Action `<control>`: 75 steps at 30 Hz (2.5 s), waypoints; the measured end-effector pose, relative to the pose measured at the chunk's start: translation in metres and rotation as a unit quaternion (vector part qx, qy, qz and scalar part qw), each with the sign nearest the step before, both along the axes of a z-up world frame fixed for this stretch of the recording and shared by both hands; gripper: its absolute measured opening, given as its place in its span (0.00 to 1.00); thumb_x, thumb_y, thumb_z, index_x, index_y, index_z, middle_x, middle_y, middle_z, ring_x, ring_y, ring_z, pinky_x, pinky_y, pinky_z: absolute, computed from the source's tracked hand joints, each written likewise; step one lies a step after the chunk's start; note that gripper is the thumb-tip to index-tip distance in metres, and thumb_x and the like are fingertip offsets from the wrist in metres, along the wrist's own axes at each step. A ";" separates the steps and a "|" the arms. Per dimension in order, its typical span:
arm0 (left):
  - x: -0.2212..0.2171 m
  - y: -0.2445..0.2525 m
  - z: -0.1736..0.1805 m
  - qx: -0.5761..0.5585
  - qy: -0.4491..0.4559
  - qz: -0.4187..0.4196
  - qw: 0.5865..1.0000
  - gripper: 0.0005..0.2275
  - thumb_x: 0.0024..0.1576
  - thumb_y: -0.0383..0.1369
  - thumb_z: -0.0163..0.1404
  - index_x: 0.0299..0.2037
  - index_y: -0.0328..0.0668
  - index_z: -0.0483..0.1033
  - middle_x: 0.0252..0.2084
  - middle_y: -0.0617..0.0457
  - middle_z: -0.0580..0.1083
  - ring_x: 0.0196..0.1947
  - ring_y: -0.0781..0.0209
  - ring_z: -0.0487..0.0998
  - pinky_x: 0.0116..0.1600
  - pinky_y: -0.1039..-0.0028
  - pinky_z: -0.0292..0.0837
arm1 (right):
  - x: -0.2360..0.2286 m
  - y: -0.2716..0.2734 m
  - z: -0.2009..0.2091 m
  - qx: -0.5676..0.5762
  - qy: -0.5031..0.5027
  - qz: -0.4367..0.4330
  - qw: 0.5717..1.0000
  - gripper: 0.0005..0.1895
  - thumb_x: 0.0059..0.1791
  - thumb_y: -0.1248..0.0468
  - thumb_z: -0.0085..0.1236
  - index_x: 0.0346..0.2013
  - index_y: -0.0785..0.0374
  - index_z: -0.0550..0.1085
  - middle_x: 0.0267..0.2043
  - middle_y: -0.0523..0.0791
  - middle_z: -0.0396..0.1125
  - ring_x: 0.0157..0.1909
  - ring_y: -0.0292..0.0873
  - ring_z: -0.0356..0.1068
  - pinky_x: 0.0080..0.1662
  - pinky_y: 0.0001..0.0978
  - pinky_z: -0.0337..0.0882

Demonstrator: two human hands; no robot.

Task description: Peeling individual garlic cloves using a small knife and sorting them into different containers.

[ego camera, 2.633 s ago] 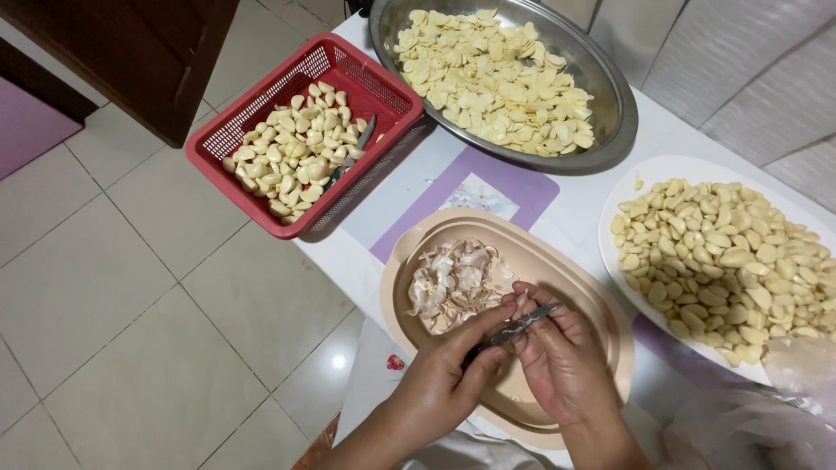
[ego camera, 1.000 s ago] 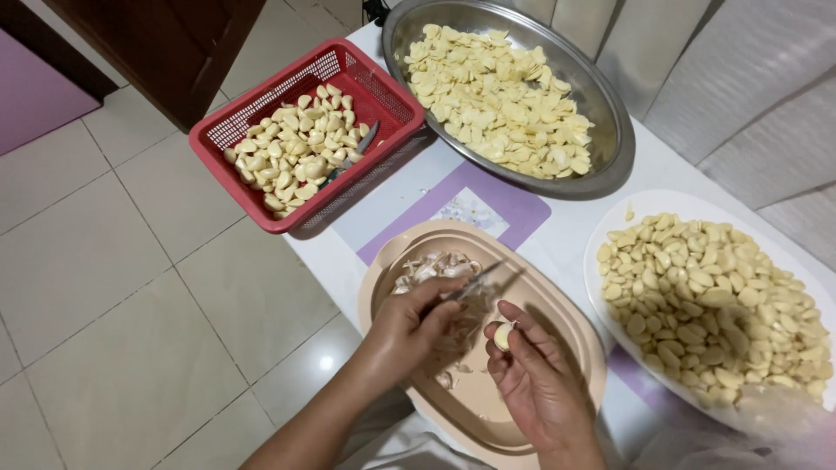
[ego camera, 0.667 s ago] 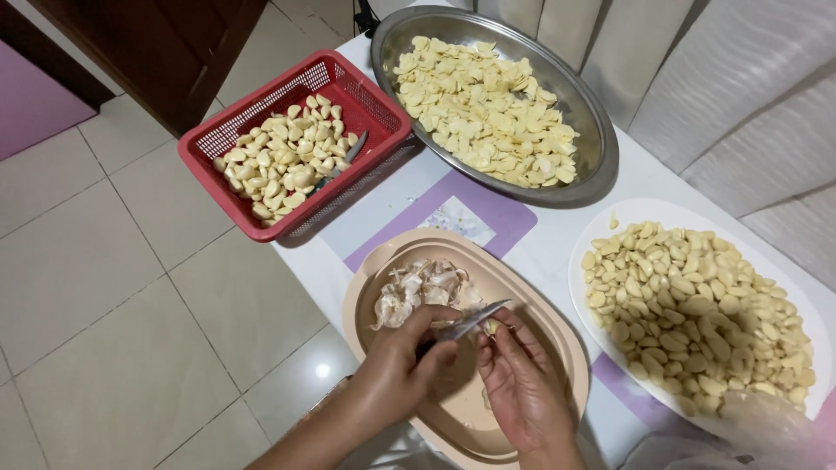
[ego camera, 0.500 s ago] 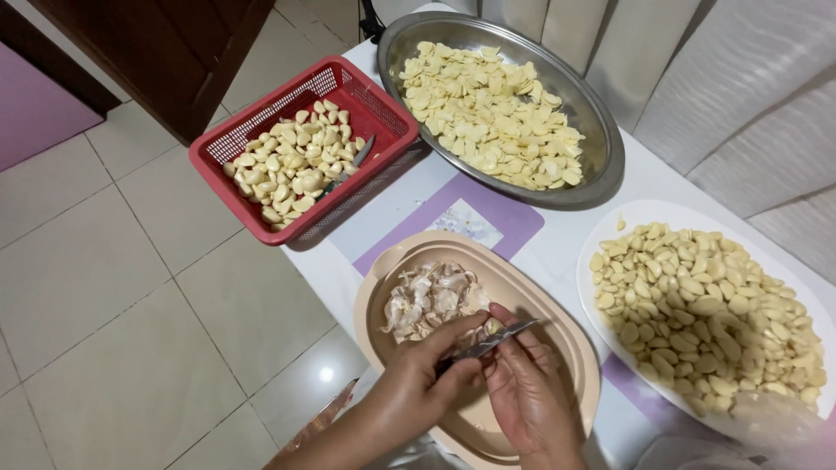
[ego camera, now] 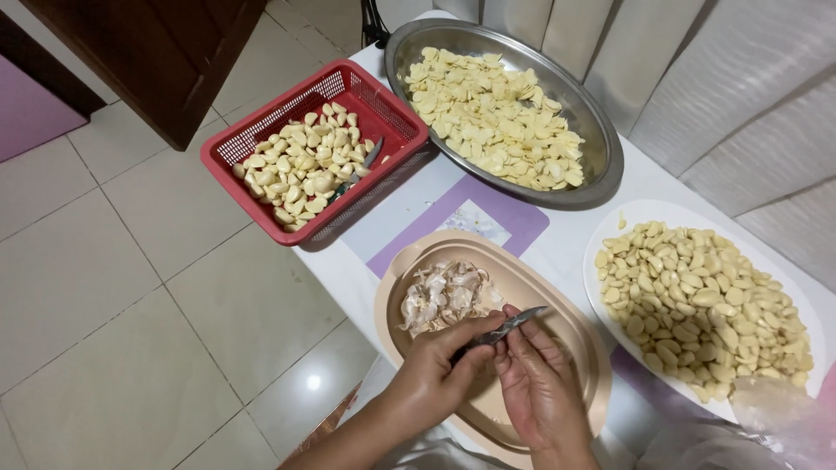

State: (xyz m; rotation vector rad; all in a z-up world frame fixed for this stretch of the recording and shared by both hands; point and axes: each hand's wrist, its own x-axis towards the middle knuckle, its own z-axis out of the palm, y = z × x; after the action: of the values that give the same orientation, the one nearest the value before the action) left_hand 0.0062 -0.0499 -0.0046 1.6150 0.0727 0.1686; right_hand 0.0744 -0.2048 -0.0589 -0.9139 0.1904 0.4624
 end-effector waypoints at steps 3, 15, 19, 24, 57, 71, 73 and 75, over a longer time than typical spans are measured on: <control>0.005 0.011 -0.025 -0.318 0.097 -0.069 0.941 0.16 0.62 0.21 0.47 0.60 0.28 0.73 0.36 0.50 0.77 0.24 0.73 0.67 0.24 0.85 0.59 | 0.009 -0.012 -0.013 0.008 -0.022 0.046 0.999 0.19 0.49 0.77 0.53 0.56 0.76 0.74 0.48 0.55 0.73 0.44 0.43 0.72 0.46 0.29 0.73; 0.000 0.027 -0.007 -0.168 0.104 -0.076 0.977 0.17 0.62 0.23 0.48 0.62 0.33 0.73 0.27 0.55 0.74 0.25 0.73 0.72 0.30 0.84 0.67 | 0.006 0.003 -0.001 -0.014 -0.031 0.038 0.999 0.19 0.48 0.79 0.55 0.54 0.76 0.76 0.48 0.54 0.74 0.42 0.39 0.70 0.47 0.26 0.72; 0.003 0.029 -0.017 -0.213 0.073 -0.085 0.970 0.15 0.62 0.22 0.48 0.59 0.31 0.75 0.31 0.53 0.75 0.26 0.72 0.70 0.31 0.83 0.67 | 0.010 -0.006 -0.010 0.007 -0.077 0.070 0.995 0.16 0.48 0.78 0.57 0.51 0.73 0.77 0.46 0.53 0.75 0.44 0.40 0.73 0.47 0.27 0.73; 0.006 0.027 -0.020 -0.275 0.084 -0.065 0.955 0.16 0.62 0.22 0.48 0.61 0.28 0.73 0.30 0.53 0.75 0.24 0.72 0.67 0.27 0.84 0.61 | 0.012 -0.009 0.003 0.070 -0.068 0.147 0.984 0.22 0.48 0.78 0.55 0.57 0.70 0.70 0.50 0.54 0.71 0.49 0.46 0.73 0.50 0.35 0.75; -0.009 0.005 -0.013 -0.185 0.069 -0.050 0.979 0.24 0.61 0.20 0.46 0.70 0.35 0.66 0.35 0.54 0.74 0.31 0.72 0.70 0.36 0.84 0.67 | -0.004 0.014 -0.005 0.149 -0.001 0.009 0.989 0.18 0.52 0.71 0.54 0.57 0.63 0.74 0.49 0.47 0.76 0.36 0.40 0.75 0.28 0.34 0.76; -0.010 0.006 -0.015 -0.229 0.043 -0.055 0.971 0.22 0.61 0.20 0.48 0.67 0.34 0.69 0.35 0.53 0.75 0.30 0.71 0.69 0.35 0.84 0.66 | -0.012 0.019 0.001 0.098 -0.090 -0.006 0.991 0.13 0.52 0.71 0.57 0.52 0.67 0.77 0.41 0.48 0.75 0.35 0.39 0.73 0.32 0.30 0.75; -0.010 0.006 -0.013 -0.225 0.054 -0.061 0.971 0.22 0.62 0.21 0.48 0.68 0.36 0.68 0.36 0.54 0.75 0.30 0.72 0.69 0.35 0.85 0.67 | -0.013 0.021 0.004 0.103 -0.097 0.001 0.990 0.13 0.52 0.69 0.57 0.52 0.67 0.77 0.39 0.48 0.75 0.30 0.40 0.72 0.24 0.33 0.74; -0.011 0.006 -0.012 -0.223 0.040 -0.069 0.971 0.22 0.62 0.22 0.48 0.69 0.35 0.67 0.33 0.56 0.73 0.30 0.73 0.68 0.35 0.85 0.65 | -0.013 0.020 0.004 0.096 -0.101 -0.004 0.990 0.14 0.52 0.70 0.56 0.52 0.67 0.77 0.43 0.49 0.75 0.35 0.40 0.73 0.26 0.32 0.75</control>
State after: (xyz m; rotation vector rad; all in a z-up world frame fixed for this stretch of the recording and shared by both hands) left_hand -0.0044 -0.0439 -0.0164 1.1709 0.0547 -0.0220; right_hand 0.0617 -0.1845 -0.0547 -0.7659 -0.0358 0.3711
